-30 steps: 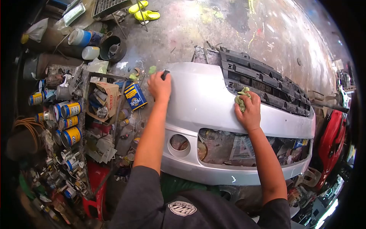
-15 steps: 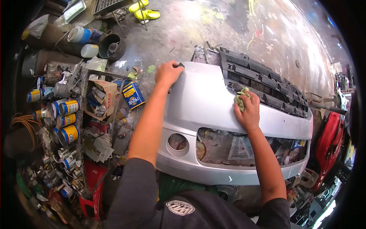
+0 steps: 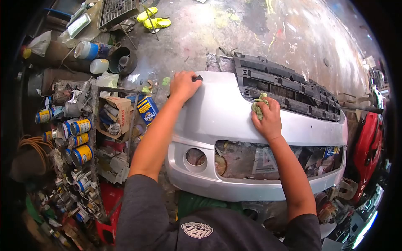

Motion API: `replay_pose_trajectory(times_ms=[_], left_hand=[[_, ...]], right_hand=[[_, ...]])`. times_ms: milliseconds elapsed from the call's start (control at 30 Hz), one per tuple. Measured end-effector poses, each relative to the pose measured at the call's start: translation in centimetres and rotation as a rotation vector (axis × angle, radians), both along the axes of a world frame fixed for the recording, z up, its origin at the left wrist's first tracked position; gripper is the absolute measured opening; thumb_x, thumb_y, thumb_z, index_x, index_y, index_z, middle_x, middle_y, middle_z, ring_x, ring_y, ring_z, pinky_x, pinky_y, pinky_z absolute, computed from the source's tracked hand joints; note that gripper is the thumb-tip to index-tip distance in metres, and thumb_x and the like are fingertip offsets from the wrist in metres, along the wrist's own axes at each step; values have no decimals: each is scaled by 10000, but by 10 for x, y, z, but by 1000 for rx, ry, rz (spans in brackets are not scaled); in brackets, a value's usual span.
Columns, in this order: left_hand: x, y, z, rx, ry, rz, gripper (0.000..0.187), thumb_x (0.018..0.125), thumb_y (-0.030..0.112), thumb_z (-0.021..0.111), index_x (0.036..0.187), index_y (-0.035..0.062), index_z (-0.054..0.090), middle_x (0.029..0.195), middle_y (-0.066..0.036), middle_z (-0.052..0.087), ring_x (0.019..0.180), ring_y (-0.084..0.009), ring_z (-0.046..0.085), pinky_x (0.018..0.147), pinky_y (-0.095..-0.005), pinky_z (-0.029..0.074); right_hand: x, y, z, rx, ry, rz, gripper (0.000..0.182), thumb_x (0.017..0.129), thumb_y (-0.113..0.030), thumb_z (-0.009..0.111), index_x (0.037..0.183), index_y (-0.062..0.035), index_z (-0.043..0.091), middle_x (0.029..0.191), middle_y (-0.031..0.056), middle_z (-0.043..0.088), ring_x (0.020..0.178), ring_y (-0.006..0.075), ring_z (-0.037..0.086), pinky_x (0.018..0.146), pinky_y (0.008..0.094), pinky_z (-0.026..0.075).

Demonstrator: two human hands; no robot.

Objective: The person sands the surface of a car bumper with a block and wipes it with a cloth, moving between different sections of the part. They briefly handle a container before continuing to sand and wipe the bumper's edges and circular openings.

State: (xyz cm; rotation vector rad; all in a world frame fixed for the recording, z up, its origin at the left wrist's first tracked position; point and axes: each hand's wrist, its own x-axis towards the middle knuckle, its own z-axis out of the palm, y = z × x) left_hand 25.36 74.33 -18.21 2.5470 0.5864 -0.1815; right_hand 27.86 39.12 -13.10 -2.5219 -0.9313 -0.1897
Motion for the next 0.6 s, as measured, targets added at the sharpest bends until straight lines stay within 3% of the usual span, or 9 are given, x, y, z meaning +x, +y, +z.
replay_pose_trajectory(times_ms=[100, 233, 333, 433, 567, 600], left_hand=[[-1, 21, 5, -27, 120, 30, 435, 842, 435, 728, 1171, 157, 788, 1231, -119, 736, 1220, -338, 634, 1002, -473, 531], [1, -2, 0, -56, -6, -14, 355, 822, 410, 714, 1053, 154, 798, 1158, -113, 753, 1168, -345, 643, 991, -463, 527], [2, -1, 6, -147, -13, -34, 381, 809, 412, 734, 1064, 137, 800, 1150, -129, 761, 1130, -349, 670, 983, -450, 538], [-6, 51, -30, -303, 72, 21, 411, 797, 398, 763, 1091, 113, 799, 1142, -141, 765, 1080, -338, 702, 972, -433, 549], [0, 39, -19, -539, -101, -299, 435, 853, 305, 774, 1197, 40, 759, 1296, -178, 721, 1155, -313, 685, 1023, -390, 520], [1, 27, -21, -381, -228, -365, 414, 854, 327, 773, 1179, 71, 769, 1277, -150, 726, 1179, -328, 671, 1025, -392, 525]], right_hand=[[1, -2, -1, 15, 2, 9, 346, 772, -178, 799, 1083, -84, 679, 1253, 164, 584, 1166, 402, 558, 1016, 508, 472], [-2, -1, -3, 2, 0, -5, 339, 779, -183, 798, 1083, -85, 683, 1261, 163, 583, 1171, 401, 556, 1025, 511, 466], [0, -1, 0, -2, 21, -4, 334, 783, -184, 797, 1082, -85, 686, 1264, 161, 585, 1174, 402, 555, 1029, 512, 464], [-2, -2, -1, -7, 23, -8, 334, 784, -185, 799, 1082, -87, 688, 1264, 157, 588, 1177, 401, 555, 1030, 509, 465], [-1, 0, -1, -1, 11, -12, 339, 780, -188, 803, 1083, -88, 689, 1267, 155, 589, 1181, 400, 556, 1030, 506, 466], [-1, 0, 0, -1, 8, -17, 341, 779, -188, 804, 1084, -87, 689, 1268, 155, 588, 1181, 399, 557, 1030, 506, 466]])
